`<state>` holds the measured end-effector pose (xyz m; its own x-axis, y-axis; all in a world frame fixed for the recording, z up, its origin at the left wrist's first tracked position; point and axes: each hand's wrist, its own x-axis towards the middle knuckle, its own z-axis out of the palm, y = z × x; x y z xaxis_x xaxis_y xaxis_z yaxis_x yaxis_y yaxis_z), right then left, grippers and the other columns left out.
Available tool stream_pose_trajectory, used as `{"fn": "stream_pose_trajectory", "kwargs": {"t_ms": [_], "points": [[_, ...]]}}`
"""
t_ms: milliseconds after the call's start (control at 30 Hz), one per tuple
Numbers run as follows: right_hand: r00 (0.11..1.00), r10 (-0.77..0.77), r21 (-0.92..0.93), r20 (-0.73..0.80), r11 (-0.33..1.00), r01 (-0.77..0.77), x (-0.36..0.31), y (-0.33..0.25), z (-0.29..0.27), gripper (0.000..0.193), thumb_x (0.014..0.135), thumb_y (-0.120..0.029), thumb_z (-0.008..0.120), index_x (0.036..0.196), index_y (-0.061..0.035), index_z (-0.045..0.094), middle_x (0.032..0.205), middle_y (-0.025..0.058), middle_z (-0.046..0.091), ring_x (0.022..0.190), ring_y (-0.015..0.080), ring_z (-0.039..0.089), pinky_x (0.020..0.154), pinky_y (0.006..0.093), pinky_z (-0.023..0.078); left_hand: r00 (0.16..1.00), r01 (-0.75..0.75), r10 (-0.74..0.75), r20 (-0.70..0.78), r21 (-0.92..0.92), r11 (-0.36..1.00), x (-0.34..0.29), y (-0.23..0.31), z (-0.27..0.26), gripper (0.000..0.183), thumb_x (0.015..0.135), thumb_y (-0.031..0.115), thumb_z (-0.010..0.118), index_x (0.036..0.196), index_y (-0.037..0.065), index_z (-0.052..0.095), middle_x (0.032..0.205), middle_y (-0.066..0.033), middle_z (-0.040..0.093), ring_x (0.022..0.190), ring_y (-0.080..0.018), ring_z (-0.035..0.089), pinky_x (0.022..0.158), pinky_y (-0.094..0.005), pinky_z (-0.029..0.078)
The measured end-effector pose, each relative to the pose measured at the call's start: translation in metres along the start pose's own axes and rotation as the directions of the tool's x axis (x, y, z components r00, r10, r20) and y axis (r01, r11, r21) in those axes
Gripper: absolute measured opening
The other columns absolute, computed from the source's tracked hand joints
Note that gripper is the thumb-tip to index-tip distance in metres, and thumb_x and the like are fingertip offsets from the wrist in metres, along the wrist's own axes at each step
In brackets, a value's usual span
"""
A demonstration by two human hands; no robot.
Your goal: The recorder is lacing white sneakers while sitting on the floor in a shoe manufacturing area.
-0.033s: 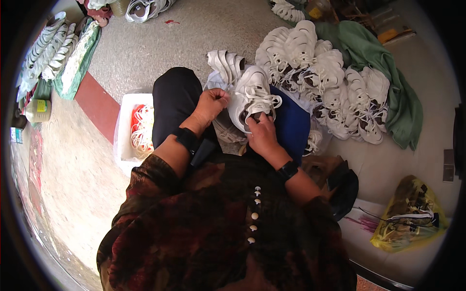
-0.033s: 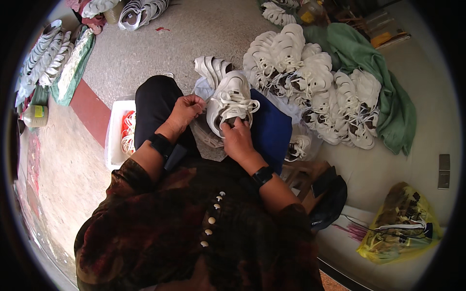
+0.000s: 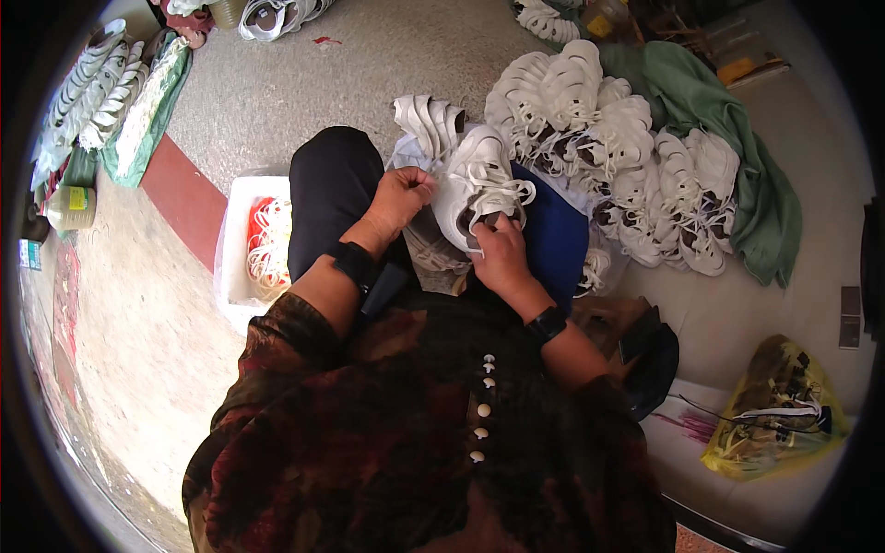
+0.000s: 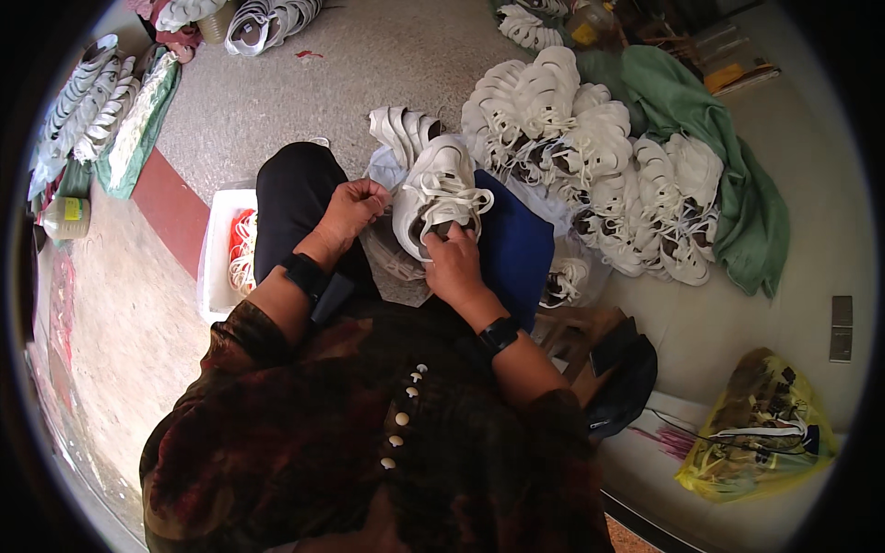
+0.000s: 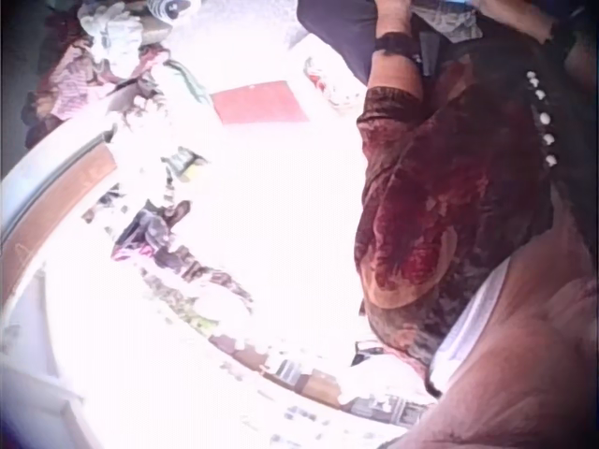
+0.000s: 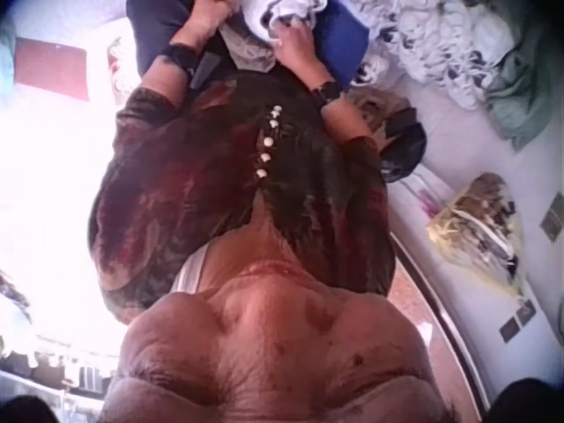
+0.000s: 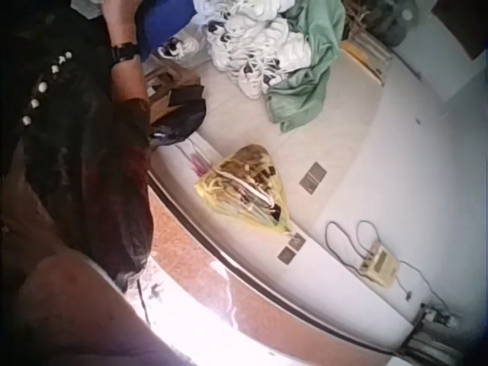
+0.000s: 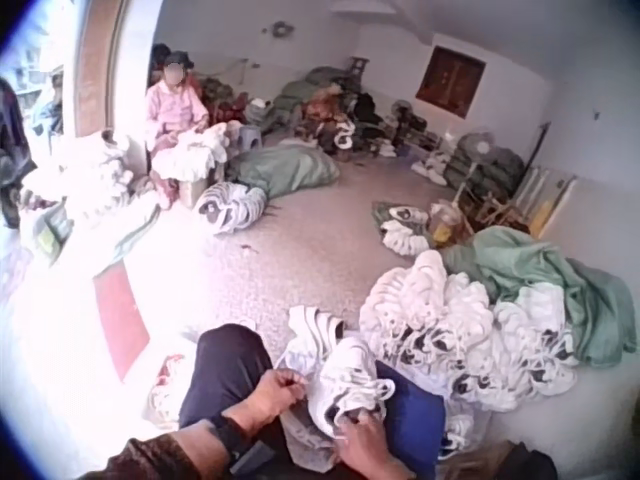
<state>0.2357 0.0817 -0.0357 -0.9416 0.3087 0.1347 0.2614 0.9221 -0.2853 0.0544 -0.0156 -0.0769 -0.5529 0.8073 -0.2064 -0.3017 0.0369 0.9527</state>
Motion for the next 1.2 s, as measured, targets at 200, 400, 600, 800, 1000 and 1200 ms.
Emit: {"fn": "stream_pose_trajectory", "kwargs": {"t_ms": [200,400,600,800,1000,1200], "points": [[0.902,0.432,0.844,0.007,0.481,-0.237,-0.005,0.045,-0.048,0.041,0.061,0.005,0.068,0.101,0.0013,0.057,0.096,0.0086,0.062,0.083,0.0193,0.061,0.074,0.0293,0.048,1.000,0.006,-0.007,-0.006,-0.133,0.991,-0.004,0.006,-0.010,0.007,0.078,0.001,0.052,0.080,0.003,0.059,0.069,0.0006,0.056,0.057,-0.0061,0.047,0.055,-0.0201,0.039],[0.853,0.504,0.952,-0.134,0.304,-0.030,-0.008,0.060,-0.104,0.043,0.063,0.009,0.066,0.103,0.0010,0.056,0.096,0.0058,0.062,0.082,0.0141,0.060,0.076,0.0276,0.049,0.999,0.029,-0.032,-0.017,-0.148,0.989,0.002,0.000,-0.013,0.007,0.079,0.003,0.054,0.083,0.001,0.059,0.071,-0.0004,0.056,0.057,-0.0073,0.047,0.055,-0.0205,0.040],[0.997,-0.015,0.203,0.069,0.979,0.001,0.004,-0.002,-0.044,0.040,0.060,0.000,0.068,0.098,0.0016,0.056,0.096,0.0194,0.058,0.091,0.0331,0.057,0.082,0.0409,0.043,0.958,0.279,-0.282,0.042,0.074,0.957,0.010,-0.010,0.007,0.026,0.077,0.004,0.052,0.102,0.000,0.053,0.084,-0.0028,0.056,0.070,-0.0096,0.053,0.059,-0.0221,0.045],[0.998,0.019,0.199,0.064,0.979,-0.031,0.022,0.021,-0.033,0.045,0.057,-0.002,0.069,0.100,0.0006,0.055,0.100,0.0178,0.056,0.094,0.0311,0.055,0.083,0.0378,0.043,0.974,0.221,-0.226,0.027,0.117,0.968,0.003,-0.010,-0.001,0.025,0.076,0.004,0.054,0.100,-0.001,0.054,0.083,-0.0032,0.056,0.070,-0.0104,0.053,0.060,-0.0223,0.044],[0.766,0.603,0.975,-0.222,0.160,0.156,-0.007,0.083,-0.102,0.055,0.063,0.010,0.061,0.115,0.0041,0.047,0.106,0.0106,0.058,0.092,0.0205,0.058,0.084,0.0311,0.045,0.987,0.162,-0.163,0.005,0.057,0.985,0.005,-0.011,-0.005,0.022,0.075,0.004,0.056,0.097,0.000,0.054,0.084,-0.0032,0.055,0.070,-0.0109,0.052,0.061,-0.0236,0.044],[0.900,0.427,0.818,-0.092,0.547,-0.176,-0.015,0.065,-0.088,0.053,0.060,0.001,0.070,0.108,0.0073,0.048,0.101,0.0126,0.058,0.091,0.0200,0.058,0.079,0.0317,0.047,0.987,0.154,-0.146,-0.063,0.146,0.977,0.009,-0.016,0.003,0.020,0.077,0.008,0.056,0.096,0.001,0.055,0.084,-0.0034,0.056,0.072,-0.0123,0.053,0.063,-0.0254,0.044]]}}
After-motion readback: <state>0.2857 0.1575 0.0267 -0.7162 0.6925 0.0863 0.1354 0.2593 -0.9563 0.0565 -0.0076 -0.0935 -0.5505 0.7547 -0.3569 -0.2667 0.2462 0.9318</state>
